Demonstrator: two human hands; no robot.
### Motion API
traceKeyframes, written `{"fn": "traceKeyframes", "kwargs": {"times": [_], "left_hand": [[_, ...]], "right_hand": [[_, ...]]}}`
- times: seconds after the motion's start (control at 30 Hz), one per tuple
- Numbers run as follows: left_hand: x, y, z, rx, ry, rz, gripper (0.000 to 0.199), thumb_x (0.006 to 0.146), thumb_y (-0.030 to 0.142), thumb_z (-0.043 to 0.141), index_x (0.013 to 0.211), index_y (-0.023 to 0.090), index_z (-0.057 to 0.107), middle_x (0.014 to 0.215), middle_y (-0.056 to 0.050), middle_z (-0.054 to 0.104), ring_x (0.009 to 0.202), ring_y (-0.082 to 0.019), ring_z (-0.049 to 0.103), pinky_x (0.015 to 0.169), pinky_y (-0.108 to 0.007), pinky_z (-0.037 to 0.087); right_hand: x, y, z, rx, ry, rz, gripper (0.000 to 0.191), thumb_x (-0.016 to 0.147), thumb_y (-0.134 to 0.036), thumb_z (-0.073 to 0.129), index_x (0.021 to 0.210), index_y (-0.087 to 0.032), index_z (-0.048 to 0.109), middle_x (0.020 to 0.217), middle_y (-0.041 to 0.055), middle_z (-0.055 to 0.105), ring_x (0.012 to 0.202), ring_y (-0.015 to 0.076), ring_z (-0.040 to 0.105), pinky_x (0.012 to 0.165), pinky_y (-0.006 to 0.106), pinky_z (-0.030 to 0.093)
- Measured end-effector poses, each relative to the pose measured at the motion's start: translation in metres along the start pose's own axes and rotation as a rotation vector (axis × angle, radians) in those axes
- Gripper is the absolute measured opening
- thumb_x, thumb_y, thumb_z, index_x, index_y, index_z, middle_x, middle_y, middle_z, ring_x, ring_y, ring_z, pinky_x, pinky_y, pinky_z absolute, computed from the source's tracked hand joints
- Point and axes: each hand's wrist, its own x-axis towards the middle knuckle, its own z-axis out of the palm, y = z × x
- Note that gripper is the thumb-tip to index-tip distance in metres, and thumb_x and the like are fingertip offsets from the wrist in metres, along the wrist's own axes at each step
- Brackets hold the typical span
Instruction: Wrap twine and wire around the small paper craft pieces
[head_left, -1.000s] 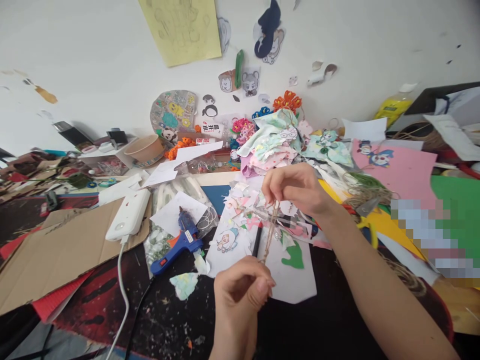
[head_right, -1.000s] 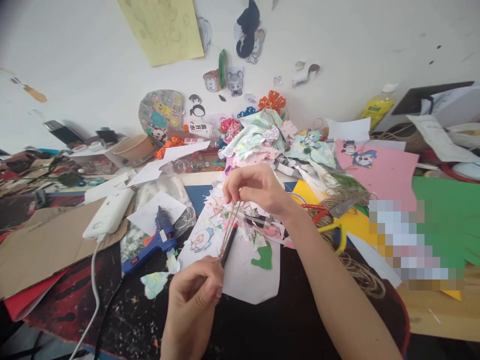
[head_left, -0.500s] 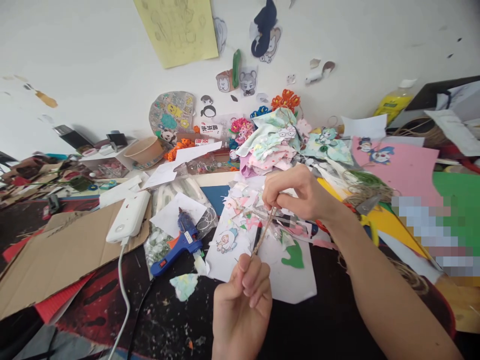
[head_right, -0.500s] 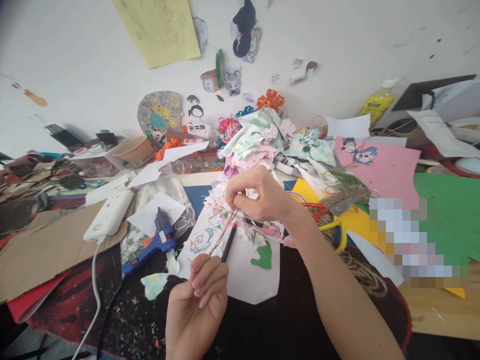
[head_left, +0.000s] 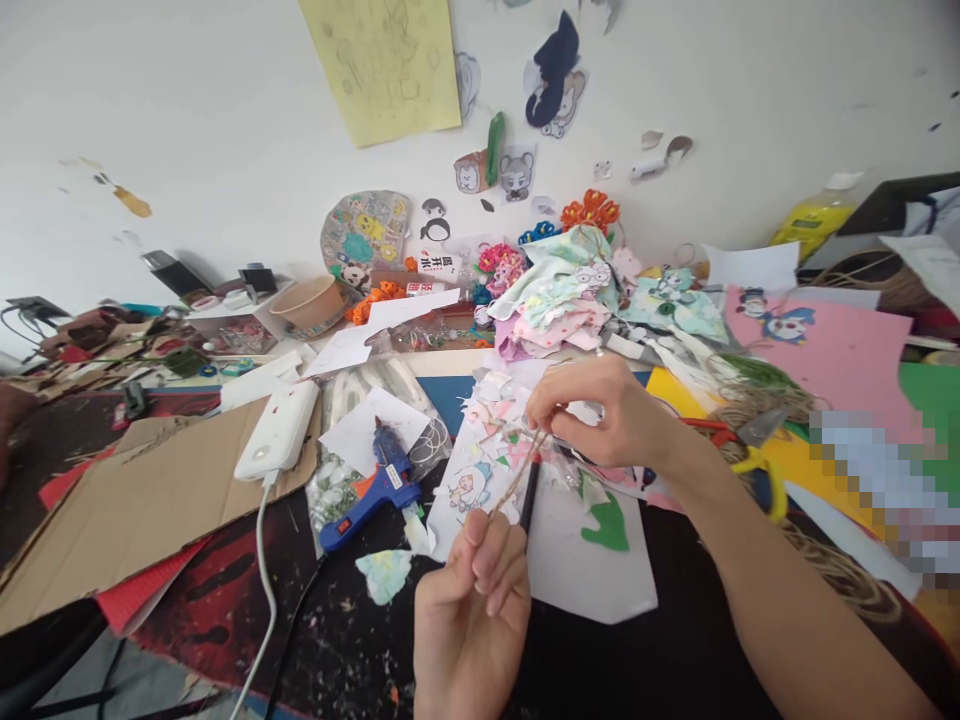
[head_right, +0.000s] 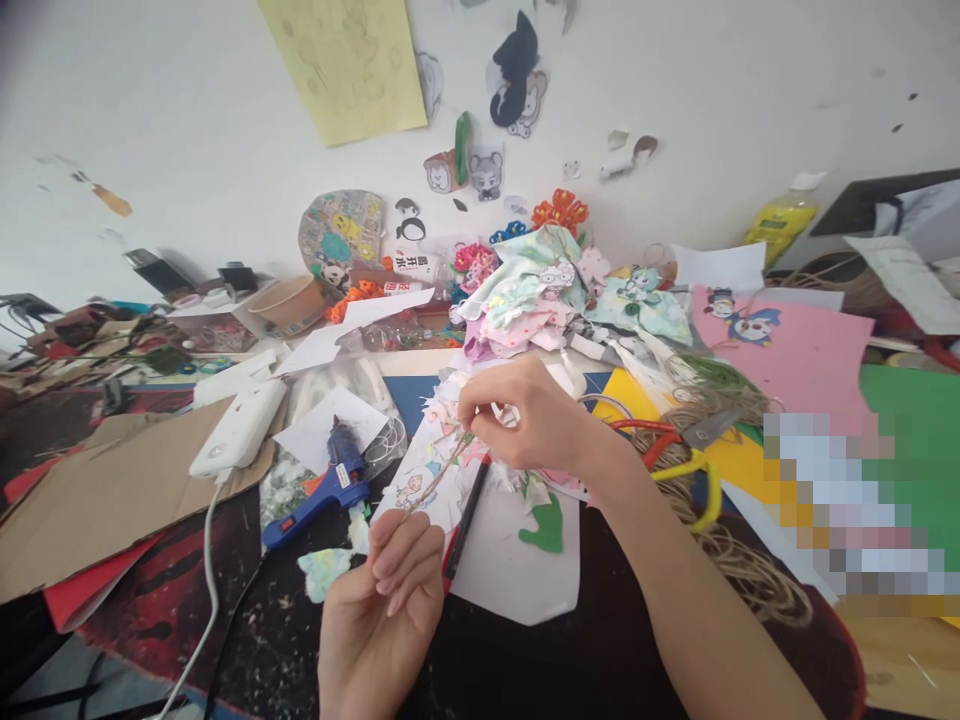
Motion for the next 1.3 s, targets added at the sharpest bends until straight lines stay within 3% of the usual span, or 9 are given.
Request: {"fn": "traceKeyframes", "kwargs": {"times": [0.2, 0.4, 0.63, 0.73, 0.83, 0.93, 1.07, 1.2, 1.3], "left_hand": [[0.001, 0.009, 0.000, 0.022, -0.041, 0.014, 0.023, 0.068, -0.001, 0.076, 0.068, 0.013, 0.057, 0.059, 0.006, 0.035, 0.051, -0.002, 0.038, 0.049, -0.007, 0.039], [0.001, 0.011, -0.006, 0.090, -0.090, -0.026, 0.021, 0.075, 0.015, 0.080, 0.067, 0.012, 0.061, 0.058, 0.006, 0.029, 0.050, -0.003, 0.028, 0.048, -0.009, 0.037], [-0.001, 0.014, -0.004, 0.108, -0.122, -0.018, 0.019, 0.075, 0.017, 0.081, 0.068, 0.012, 0.065, 0.058, 0.007, 0.028, 0.050, -0.004, 0.024, 0.048, -0.011, 0.032], [0.000, 0.017, -0.002, 0.161, -0.136, 0.021, 0.016, 0.075, 0.019, 0.081, 0.069, 0.013, 0.067, 0.057, 0.006, 0.028, 0.051, -0.005, 0.024, 0.047, -0.013, 0.030], [0.001, 0.019, -0.003, 0.235, -0.138, 0.062, 0.015, 0.076, 0.021, 0.080, 0.070, 0.014, 0.068, 0.058, 0.006, 0.029, 0.052, -0.006, 0.026, 0.047, -0.015, 0.027], [0.002, 0.021, -0.005, 0.301, -0.126, 0.065, 0.016, 0.078, 0.023, 0.079, 0.071, 0.014, 0.068, 0.059, 0.005, 0.031, 0.053, -0.006, 0.027, 0.049, -0.016, 0.026], [0.003, 0.020, -0.006, 0.362, -0.117, 0.067, 0.017, 0.079, 0.024, 0.078, 0.072, 0.014, 0.067, 0.059, 0.004, 0.034, 0.053, -0.006, 0.027, 0.049, -0.017, 0.024], [0.004, 0.018, -0.004, 0.411, -0.106, 0.099, 0.018, 0.081, 0.026, 0.077, 0.072, 0.014, 0.067, 0.058, 0.004, 0.035, 0.054, -0.007, 0.028, 0.050, -0.017, 0.025], [0.005, 0.017, -0.004, 0.453, -0.102, 0.118, 0.017, 0.083, 0.027, 0.075, 0.073, 0.015, 0.067, 0.057, 0.004, 0.037, 0.054, -0.007, 0.030, 0.051, -0.017, 0.027]], "right_hand": [[0.000, 0.000, 0.004, 0.027, -0.065, -0.006, 0.022, 0.074, -0.002, 0.048, 0.063, -0.018, 0.059, 0.062, -0.0006, 0.063, 0.060, 0.0122, 0.056, 0.062, 0.027, 0.042], [0.001, -0.001, 0.000, 0.396, -0.214, 0.151, 0.018, 0.076, -0.008, 0.046, 0.063, -0.019, 0.050, 0.063, -0.0008, 0.055, 0.059, 0.0120, 0.049, 0.059, 0.027, 0.040], [0.001, 0.006, -0.001, 0.802, -0.346, 0.230, 0.027, 0.094, -0.025, 0.052, 0.068, -0.017, 0.054, 0.071, 0.0019, 0.052, 0.071, 0.0150, 0.051, 0.066, 0.029, 0.044], [0.000, 0.012, -0.004, 0.867, -0.386, 0.248, 0.038, 0.094, -0.045, 0.057, 0.069, -0.016, 0.056, 0.074, 0.0030, 0.054, 0.071, 0.0152, 0.053, 0.067, 0.030, 0.044], [0.001, 0.013, -0.004, 0.782, -0.367, 0.266, 0.046, 0.087, -0.055, 0.064, 0.065, -0.017, 0.054, 0.076, 0.0025, 0.054, 0.070, 0.0140, 0.051, 0.067, 0.029, 0.042], [0.005, 0.009, 0.001, 0.523, -0.267, 0.289, 0.035, 0.082, -0.041, 0.075, 0.066, -0.017, 0.056, 0.084, 0.0020, 0.057, 0.080, 0.0142, 0.053, 0.076, 0.029, 0.042], [0.009, 0.004, 0.009, 0.348, -0.263, 0.278, 0.020, 0.080, -0.035, 0.078, 0.086, -0.021, 0.066, 0.105, 0.0039, 0.065, 0.104, 0.0191, 0.059, 0.093, 0.033, 0.044], [0.008, -0.002, 0.014, 0.321, -0.239, 0.237, 0.049, 0.077, -0.039, 0.080, 0.121, -0.026, 0.064, 0.127, 0.0052, 0.062, 0.117, 0.0221, 0.057, 0.100, 0.036, 0.045], [0.007, -0.011, 0.018, 0.365, -0.232, 0.140, 0.062, 0.071, -0.037, 0.086, 0.127, -0.024, 0.062, 0.129, 0.0066, 0.064, 0.122, 0.0224, 0.057, 0.105, 0.035, 0.043]]}}
